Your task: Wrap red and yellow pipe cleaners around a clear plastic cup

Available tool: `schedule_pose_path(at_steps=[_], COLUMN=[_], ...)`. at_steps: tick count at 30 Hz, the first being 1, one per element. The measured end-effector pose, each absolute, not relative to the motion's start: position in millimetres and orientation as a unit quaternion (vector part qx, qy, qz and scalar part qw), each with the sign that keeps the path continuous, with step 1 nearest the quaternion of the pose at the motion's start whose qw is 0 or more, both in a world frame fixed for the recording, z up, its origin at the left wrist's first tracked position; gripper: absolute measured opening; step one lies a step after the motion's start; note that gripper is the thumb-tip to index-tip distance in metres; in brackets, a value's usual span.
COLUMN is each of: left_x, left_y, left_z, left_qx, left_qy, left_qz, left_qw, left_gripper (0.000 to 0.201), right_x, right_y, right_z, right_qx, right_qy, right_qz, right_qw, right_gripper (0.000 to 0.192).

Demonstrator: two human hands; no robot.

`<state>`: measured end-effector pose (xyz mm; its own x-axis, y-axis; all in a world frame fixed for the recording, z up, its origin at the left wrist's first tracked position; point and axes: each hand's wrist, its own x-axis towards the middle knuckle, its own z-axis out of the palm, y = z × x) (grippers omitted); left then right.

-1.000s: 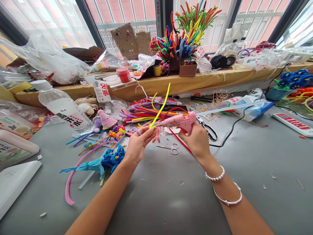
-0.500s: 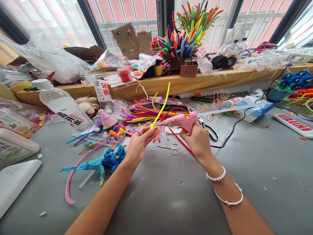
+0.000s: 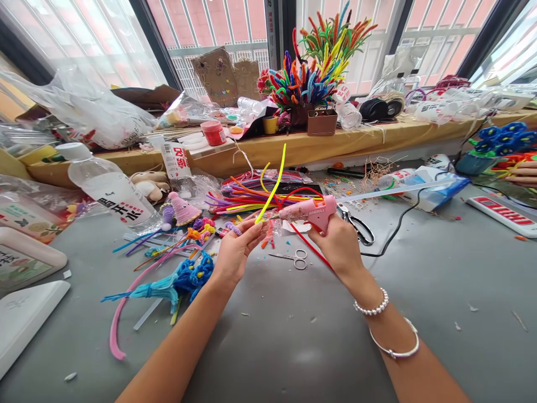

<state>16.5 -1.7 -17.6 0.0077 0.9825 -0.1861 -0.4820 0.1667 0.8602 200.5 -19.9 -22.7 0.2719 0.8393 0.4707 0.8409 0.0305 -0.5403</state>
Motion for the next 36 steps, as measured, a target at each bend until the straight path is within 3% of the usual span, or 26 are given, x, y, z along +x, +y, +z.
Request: schedule_pose_path(at_steps=[14,36], left_x=[16.4,15.3], left_y=[-1.4,-1.4], left_z=[-16.2,-15.1], left_qx=[0.295,0.304], left_qy=[0.416,0.425], left_qz=[0.577,0.583], left_qw=[0.638,0.622], left_gripper=[0.017,0.017], right_x=[200.9,201.8], right_y=[-22.1,-24.1], right_z=[-23.9,-22.1], right_qx=[-0.673,-0.662], right_qy=[-0.632,-0.651], right_qz=[-0.024,-0.041], right_qw=[0.382,0.369], right_gripper=[0.011,0.014])
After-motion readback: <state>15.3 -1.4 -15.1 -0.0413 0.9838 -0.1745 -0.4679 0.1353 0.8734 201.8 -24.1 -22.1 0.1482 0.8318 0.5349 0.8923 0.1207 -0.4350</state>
